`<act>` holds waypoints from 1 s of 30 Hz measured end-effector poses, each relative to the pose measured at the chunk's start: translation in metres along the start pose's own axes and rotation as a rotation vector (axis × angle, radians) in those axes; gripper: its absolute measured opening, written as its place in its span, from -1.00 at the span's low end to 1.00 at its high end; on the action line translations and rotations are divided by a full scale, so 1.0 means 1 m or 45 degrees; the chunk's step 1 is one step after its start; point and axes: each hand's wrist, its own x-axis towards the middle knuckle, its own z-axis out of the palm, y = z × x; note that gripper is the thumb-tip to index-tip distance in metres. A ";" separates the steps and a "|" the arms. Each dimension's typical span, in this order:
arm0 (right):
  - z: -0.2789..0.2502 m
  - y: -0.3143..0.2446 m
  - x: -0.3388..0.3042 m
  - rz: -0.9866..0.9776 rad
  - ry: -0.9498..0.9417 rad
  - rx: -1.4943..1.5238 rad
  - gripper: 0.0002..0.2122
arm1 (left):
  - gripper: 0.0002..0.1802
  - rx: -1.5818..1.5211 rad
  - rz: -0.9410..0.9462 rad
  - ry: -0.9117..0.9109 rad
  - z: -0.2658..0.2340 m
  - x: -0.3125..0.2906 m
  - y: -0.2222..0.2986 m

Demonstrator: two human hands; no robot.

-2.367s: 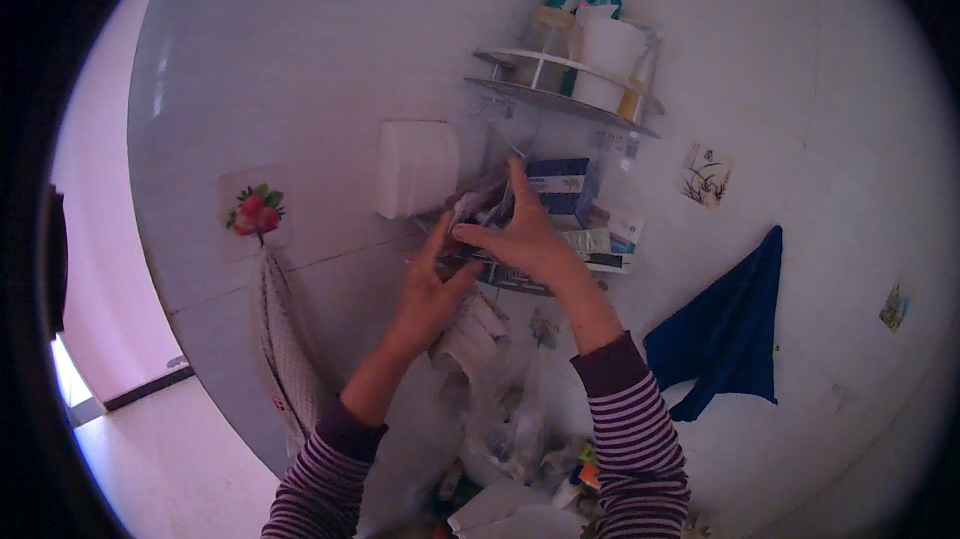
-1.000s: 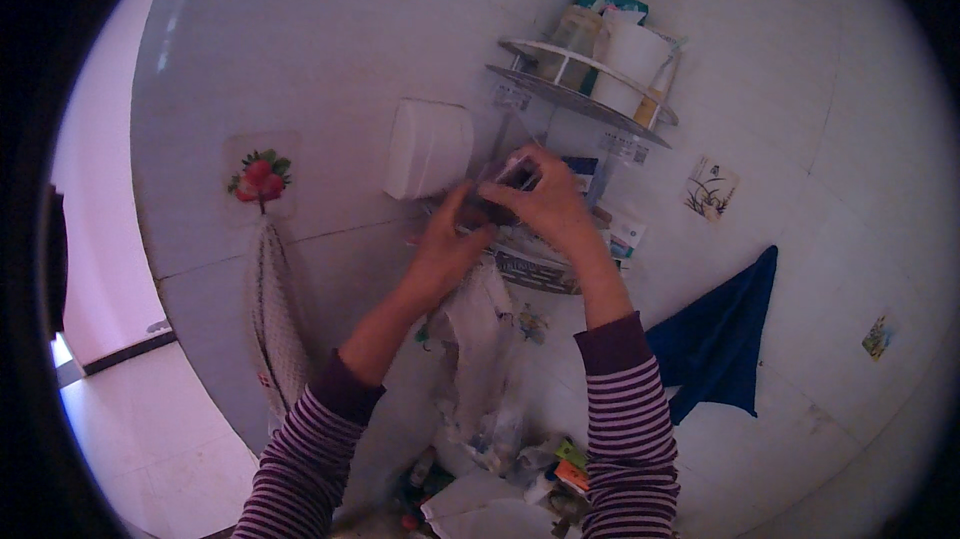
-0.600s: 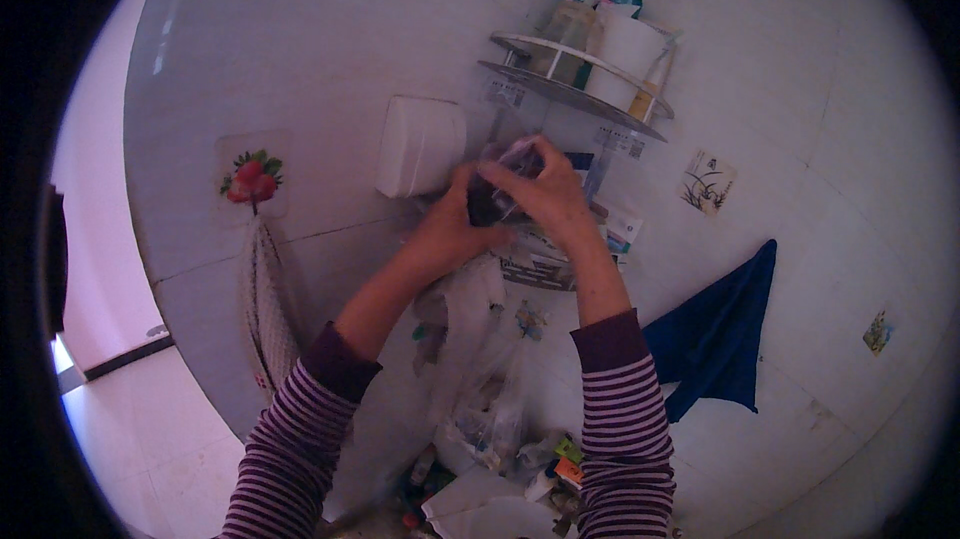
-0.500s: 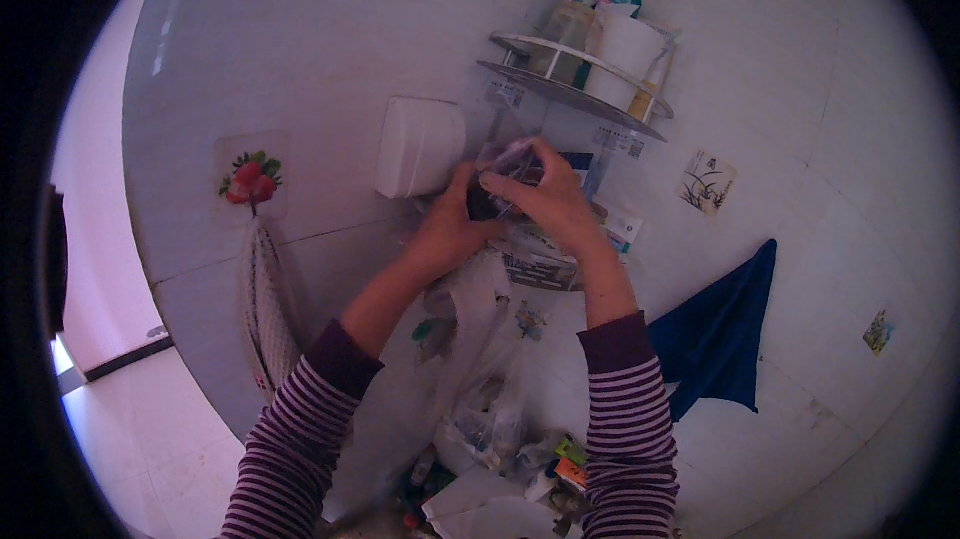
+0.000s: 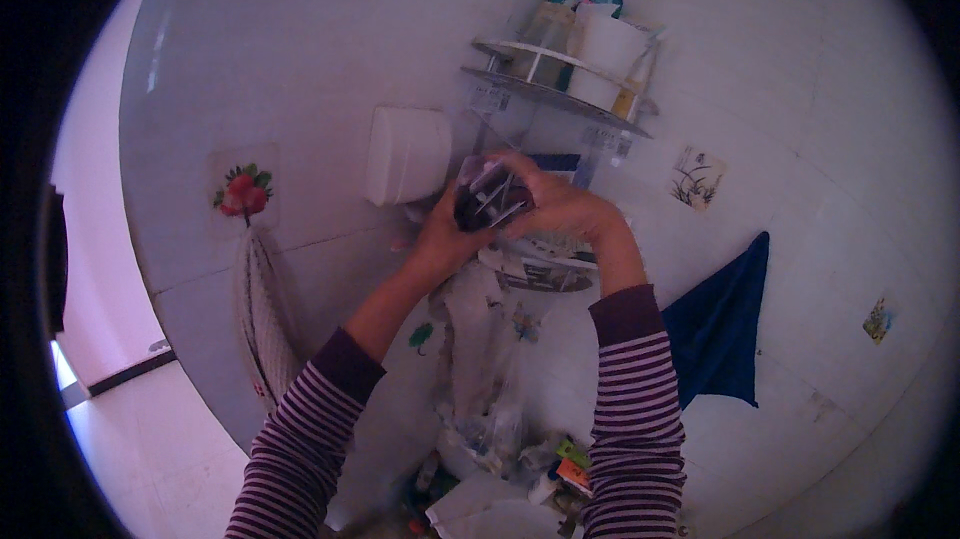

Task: The person organizes a cluttered bathroom shelf by picking up various toiletries and boxes, wiping them with a cloth, and placing them back onto the shelf. The person handles items one at a time, including a yellow box and a blue package, and uses a cloth to clean the surfaces of the items before arranging them.

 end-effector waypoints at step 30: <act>0.027 -0.060 -0.012 -0.299 0.726 -0.336 -0.60 | -0.44 0.019 0.308 0.103 -0.012 -0.018 0.071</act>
